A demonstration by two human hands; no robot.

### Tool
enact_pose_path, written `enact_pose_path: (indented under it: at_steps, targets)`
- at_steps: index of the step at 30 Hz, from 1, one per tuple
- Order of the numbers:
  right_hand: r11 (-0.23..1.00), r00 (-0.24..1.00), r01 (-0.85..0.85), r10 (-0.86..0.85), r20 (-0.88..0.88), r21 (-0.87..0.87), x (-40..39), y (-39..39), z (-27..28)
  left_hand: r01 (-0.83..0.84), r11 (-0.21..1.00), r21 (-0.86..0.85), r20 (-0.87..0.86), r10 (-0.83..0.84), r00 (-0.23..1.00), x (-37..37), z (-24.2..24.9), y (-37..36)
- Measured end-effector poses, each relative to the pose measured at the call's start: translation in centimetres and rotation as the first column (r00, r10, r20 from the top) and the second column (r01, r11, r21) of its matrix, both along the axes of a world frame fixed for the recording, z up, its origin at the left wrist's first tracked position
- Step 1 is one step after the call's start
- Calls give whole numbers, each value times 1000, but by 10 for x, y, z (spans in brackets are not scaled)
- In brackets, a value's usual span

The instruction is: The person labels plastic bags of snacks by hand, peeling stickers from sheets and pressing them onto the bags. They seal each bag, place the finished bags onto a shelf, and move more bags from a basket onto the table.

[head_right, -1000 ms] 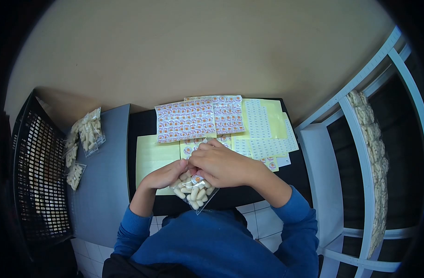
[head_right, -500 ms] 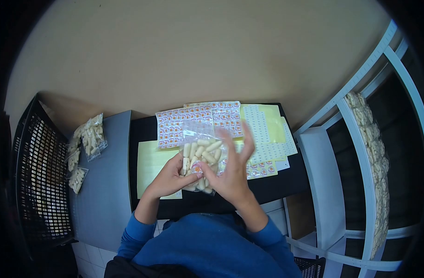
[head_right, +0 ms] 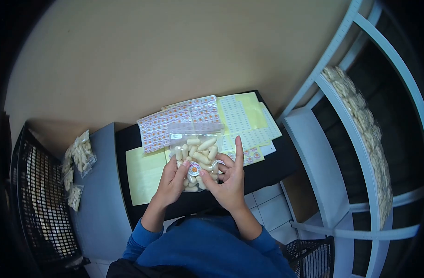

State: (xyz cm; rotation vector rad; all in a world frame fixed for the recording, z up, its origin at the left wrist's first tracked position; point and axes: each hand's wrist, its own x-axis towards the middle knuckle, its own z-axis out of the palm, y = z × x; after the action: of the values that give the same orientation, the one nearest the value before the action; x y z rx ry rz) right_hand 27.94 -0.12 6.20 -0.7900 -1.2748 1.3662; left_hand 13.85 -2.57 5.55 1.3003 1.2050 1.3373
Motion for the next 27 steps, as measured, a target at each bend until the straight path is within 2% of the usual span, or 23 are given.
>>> enact_pose_path:
  at_steps: [4, 7, 12, 14, 15, 16, 18, 19, 20, 21, 22, 23, 24, 25, 26, 27]
  targets:
    - [996, 996, 89, -88, 25, -14, 20, -7, -1, 128, 992, 22, 30, -128, 991, 20, -2, 6]
    - [990, 991, 137, -137, 2, 16, 32, -11, -7, 353, 932, -77, 228, -329, 916, 31, 8, 7]
    - [983, 981, 185, -185, -57, 1, 51, -20, -10, 499, 863, -80, 195, -477, 857, 47, 6, 13]
    - [972, 961, 229, -235, -142, -56, 57, -24, -10, 557, 831, 16, 119, -554, 824, 55, -4, 17]
    - [966, 953, 237, -251, -171, -101, 59, -26, -11, 571, 821, -4, 186, -561, 807, 61, -9, 16]
    - [965, 952, 238, -254, -170, -111, 63, -30, -14, 572, 820, -13, 191, -560, 806, 66, -14, 15]
    - [951, 953, 304, -302, 38, -63, 74, -37, -25, 581, 812, -57, 106, -574, 812, 73, -23, 11]
    - [937, 938, 347, -347, 1, -36, 79, -43, -32, 652, 739, -170, 110, -643, 758, 75, -22, 9]
    - [838, 815, 537, -546, 194, 103, 97, -51, -55, 753, 639, -159, 127, -743, 658, 75, -23, 7]
    - [700, 613, 659, -712, 341, 276, 126, -60, -86, 782, 610, -126, 27, -786, 617, 68, -20, 4]
    - [429, 249, 842, -847, 469, 327, 166, -71, -110, 810, 578, -98, -73, -816, 573, 58, -17, 1]
    - [264, 216, 962, -893, 396, 71, 189, -82, -82, 813, 571, -112, -185, -816, 547, 40, -16, 2]
    - [22, -90, 981, -829, 552, 192, 237, -107, -93, 757, 638, -138, -397, -736, 548, 19, -13, 1]
    - [-148, -208, 977, -825, 526, 155, 256, -127, -83, 702, 694, -159, -452, -683, 574, -5, -15, 0]
    - [-391, -461, 885, -669, 582, 251, 288, -157, -94, 583, 771, -255, -510, -620, 597, -28, -9, -3]
    - [-484, -662, 719, -695, 280, 498, 352, -209, -151, 439, 853, -281, -482, -521, 704, -50, -12, -10]
